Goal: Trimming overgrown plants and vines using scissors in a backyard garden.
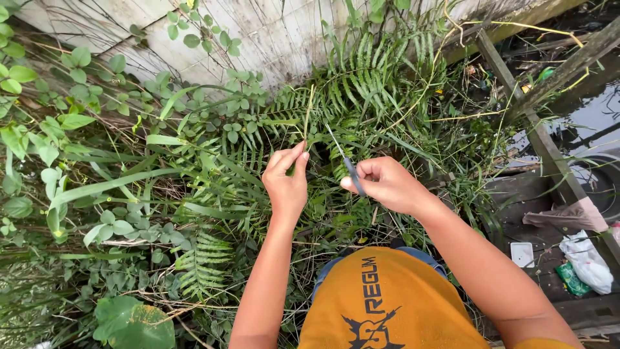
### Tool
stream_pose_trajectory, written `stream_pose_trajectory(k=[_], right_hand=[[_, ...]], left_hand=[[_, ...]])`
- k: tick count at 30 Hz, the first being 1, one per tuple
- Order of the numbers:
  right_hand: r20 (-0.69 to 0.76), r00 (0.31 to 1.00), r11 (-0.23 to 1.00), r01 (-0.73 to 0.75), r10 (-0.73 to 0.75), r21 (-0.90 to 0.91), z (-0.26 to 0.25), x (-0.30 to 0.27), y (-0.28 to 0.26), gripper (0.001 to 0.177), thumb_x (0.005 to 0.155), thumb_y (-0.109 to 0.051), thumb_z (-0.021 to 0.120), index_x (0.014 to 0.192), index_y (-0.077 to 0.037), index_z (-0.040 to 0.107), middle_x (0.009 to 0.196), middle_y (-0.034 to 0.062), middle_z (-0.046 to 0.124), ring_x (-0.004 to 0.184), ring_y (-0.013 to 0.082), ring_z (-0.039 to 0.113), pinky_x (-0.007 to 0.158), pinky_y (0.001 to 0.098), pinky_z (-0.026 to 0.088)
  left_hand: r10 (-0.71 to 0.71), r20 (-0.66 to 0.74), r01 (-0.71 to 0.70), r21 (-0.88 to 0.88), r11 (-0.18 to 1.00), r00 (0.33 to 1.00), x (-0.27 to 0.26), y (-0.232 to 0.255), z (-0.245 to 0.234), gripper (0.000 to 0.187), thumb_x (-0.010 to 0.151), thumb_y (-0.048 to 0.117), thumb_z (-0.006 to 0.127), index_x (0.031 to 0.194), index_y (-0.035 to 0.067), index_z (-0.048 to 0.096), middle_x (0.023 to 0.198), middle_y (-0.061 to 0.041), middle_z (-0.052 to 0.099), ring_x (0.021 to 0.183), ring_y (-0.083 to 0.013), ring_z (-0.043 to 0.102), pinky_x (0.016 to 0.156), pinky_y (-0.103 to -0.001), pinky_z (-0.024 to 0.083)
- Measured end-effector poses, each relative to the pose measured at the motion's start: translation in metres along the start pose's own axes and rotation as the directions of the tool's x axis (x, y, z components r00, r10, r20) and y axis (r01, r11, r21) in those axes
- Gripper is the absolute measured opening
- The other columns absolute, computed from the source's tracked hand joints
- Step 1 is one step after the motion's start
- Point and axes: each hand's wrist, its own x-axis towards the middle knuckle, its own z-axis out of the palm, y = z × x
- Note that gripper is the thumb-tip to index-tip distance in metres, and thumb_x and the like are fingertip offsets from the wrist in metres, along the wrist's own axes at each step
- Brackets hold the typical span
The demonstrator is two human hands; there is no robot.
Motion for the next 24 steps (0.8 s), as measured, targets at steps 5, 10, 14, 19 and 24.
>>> stream_pose_trajectory(k=[5,10,14,19,24], right_hand=[[0.005,1.000,1.000,-0.013,0.013,0.022,-0.003,0.011,-0.001,0.032,0.092,-0.028,0.072,0.070,-0.006,0.069,0.051,0.0027,0.054,0.048,0.0117,0.041,0.050,0.0250,0.032],[0.054,0.998,0.998,-0.017,0.013,0.061,-0.015,0.022,-0.001,0.035,0.097,-0.032,0.067,0.075,-0.005,0.069,0.051,0.0010,0.050,0.042,0.0102,0.034,0.047,0.0241,0.031],[0.053,0.998,0.995,0.026,-0.031,0.097,-0.017,0.028,-0.009,0.034,0.094,-0.033,0.069,0.073,-0.007,0.066,0.053,-0.0044,0.045,0.048,0.0042,0.031,0.048,0.0214,0.026],[-0.006,0.996,0.987,0.086,-0.086,0.134,-0.010,0.030,-0.008,0.031,0.096,-0.014,0.067,0.067,-0.004,0.063,0.051,-0.0026,0.045,0.050,0.0053,0.031,0.050,0.0215,0.026],[-0.020,0.999,0.977,0.038,-0.034,0.211,-0.008,0.021,0.001,0.032,0.096,-0.018,0.071,0.067,-0.007,0.064,0.053,-0.0027,0.048,0.051,0.0034,0.036,0.051,0.0192,0.030]], left_hand=[[-0.002,0.042,0.003,-0.027,1.000,0.999,0.000,0.000,-0.001,0.023,0.094,0.003,0.074,0.115,0.012,0.078,0.096,-0.007,0.076,0.094,-0.0203,0.072,0.089,-0.038,0.057],[0.027,0.083,-0.024,-0.039,0.999,0.996,-0.002,-0.005,-0.005,0.025,0.097,0.002,0.070,0.117,0.013,0.078,0.096,-0.006,0.075,0.095,-0.0213,0.072,0.092,-0.039,0.055],[0.048,0.121,-0.044,-0.035,0.998,0.991,-0.002,-0.002,-0.007,0.025,0.096,0.000,0.069,0.115,0.013,0.079,0.096,-0.005,0.075,0.097,-0.0223,0.072,0.092,-0.039,0.054],[0.041,0.149,-0.034,-0.045,0.998,0.988,-0.002,-0.004,-0.008,0.025,0.097,0.001,0.068,0.117,0.013,0.078,0.098,-0.006,0.075,0.099,-0.0235,0.071,0.093,-0.041,0.053],[0.028,0.182,-0.026,-0.017,1.000,0.983,-0.002,-0.015,-0.008,0.025,0.098,-0.001,0.067,0.117,0.010,0.078,0.096,-0.007,0.073,0.097,-0.0239,0.071,0.092,-0.042,0.053]])
